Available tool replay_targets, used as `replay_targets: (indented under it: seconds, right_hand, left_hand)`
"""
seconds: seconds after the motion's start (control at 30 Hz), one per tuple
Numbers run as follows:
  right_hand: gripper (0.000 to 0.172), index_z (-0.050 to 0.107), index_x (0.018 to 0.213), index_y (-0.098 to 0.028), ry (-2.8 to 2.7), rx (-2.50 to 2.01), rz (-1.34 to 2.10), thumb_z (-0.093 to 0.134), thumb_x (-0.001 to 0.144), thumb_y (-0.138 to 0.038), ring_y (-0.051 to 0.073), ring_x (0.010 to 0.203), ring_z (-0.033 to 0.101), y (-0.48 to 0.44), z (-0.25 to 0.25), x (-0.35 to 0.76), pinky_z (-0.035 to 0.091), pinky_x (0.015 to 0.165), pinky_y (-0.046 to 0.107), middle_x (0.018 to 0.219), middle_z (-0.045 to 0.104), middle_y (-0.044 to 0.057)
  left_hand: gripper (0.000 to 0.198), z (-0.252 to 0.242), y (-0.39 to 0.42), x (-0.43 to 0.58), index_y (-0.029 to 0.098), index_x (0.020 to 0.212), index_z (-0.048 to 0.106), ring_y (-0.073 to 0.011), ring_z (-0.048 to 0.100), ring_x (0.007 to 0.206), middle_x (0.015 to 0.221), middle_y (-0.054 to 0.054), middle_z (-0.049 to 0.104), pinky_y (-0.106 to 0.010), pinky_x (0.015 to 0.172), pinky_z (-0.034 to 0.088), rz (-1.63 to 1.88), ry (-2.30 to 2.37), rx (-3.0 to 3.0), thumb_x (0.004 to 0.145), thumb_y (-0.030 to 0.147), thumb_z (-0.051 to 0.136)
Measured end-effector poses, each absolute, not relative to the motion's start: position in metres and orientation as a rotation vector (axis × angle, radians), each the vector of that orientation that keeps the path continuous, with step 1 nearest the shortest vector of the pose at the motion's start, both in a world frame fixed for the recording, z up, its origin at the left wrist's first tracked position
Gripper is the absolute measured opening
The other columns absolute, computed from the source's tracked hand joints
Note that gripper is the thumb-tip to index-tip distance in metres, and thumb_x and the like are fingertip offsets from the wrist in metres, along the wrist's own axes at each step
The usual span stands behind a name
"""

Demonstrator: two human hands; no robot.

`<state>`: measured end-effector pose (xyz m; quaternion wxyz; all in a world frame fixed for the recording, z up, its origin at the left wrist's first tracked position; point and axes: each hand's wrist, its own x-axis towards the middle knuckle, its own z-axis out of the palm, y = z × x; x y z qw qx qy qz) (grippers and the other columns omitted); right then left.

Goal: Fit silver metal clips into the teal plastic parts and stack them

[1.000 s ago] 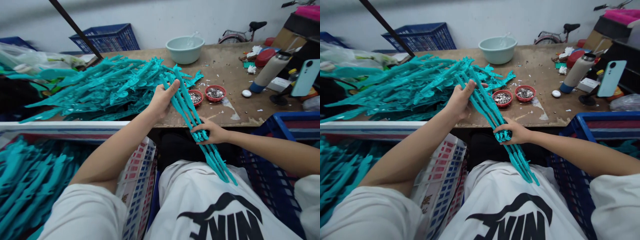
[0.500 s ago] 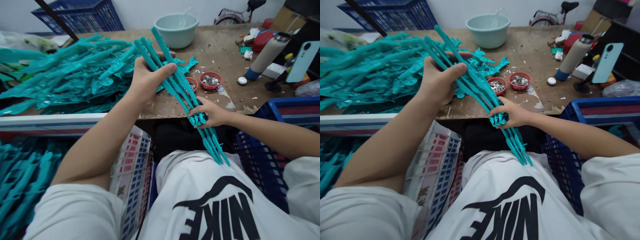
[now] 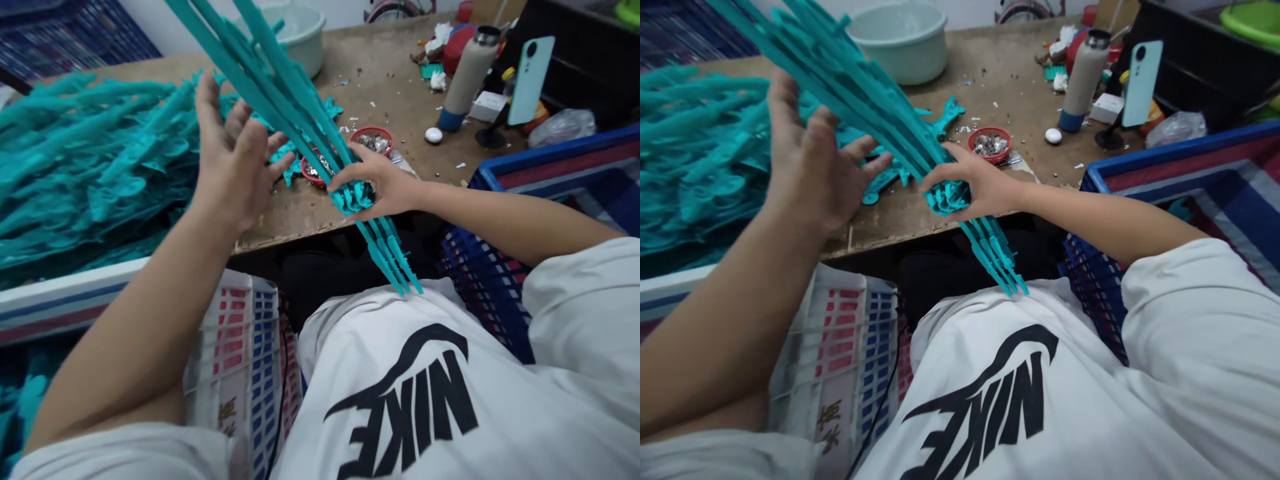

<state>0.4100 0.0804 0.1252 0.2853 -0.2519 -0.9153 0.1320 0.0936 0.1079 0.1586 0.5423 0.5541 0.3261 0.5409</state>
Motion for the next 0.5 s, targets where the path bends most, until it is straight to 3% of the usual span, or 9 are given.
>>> replay_targets:
  seconds: [0.1,0.17,0.23,0.33,0.5]
  right_hand:
    - [0.083,0.077,0.171,-0.023,-2.359,-0.767,0.232,0.085,0.118,-0.086,0.046,0.171,0.066,0.083,0.153,0.426,0.053,0.147,0.074,0.172,0.069,0.013]
    - [0.087,0.075,0.172,-0.022,-2.278,-0.817,0.187,0.083,0.118,-0.089,0.046,0.169,0.068,0.085,0.172,0.437,0.055,0.146,0.073,0.169,0.072,0.012]
    - [0.087,0.075,0.172,-0.024,-2.197,-0.868,0.152,0.084,0.116,-0.090,0.047,0.168,0.069,0.086,0.191,0.447,0.056,0.146,0.070,0.169,0.073,0.011]
    - [0.084,0.074,0.169,-0.025,-2.105,-0.920,0.041,0.086,0.116,-0.088,0.050,0.172,0.065,0.081,0.218,0.458,0.056,0.146,0.069,0.171,0.071,0.011]
    - [0.074,0.075,0.164,-0.022,-2.054,-0.927,-0.184,0.087,0.117,-0.077,0.051,0.173,0.064,0.060,0.254,0.463,0.059,0.143,0.068,0.167,0.064,0.011]
  left_hand:
    - [0.114,0.134,0.091,0.118,0.054,0.150,0.078,-0.0418,0.084,0.156,0.180,0.003,0.076,-0.058,0.119,0.079,1.209,0.788,1.148,0.053,0.061,0.137]
    - [0.115,0.126,0.066,0.141,0.046,0.154,0.077,-0.0386,0.092,0.141,0.168,-0.006,0.085,-0.057,0.115,0.080,1.039,0.761,1.128,0.056,0.069,0.134]
    - [0.116,0.126,0.038,0.166,0.040,0.159,0.075,-0.0375,0.093,0.139,0.162,-0.011,0.088,-0.056,0.114,0.080,0.870,0.723,1.141,0.062,0.072,0.131]
    - [0.107,0.141,0.009,0.199,0.034,0.152,0.079,-0.0342,0.093,0.137,0.147,-0.008,0.094,-0.046,0.114,0.079,0.812,0.679,1.193,0.065,0.067,0.131]
    - [0.088,0.173,0.010,0.226,0.030,0.129,0.082,-0.0280,0.093,0.104,0.112,0.000,0.094,-0.039,0.094,0.079,0.822,0.696,1.313,0.061,0.054,0.132]
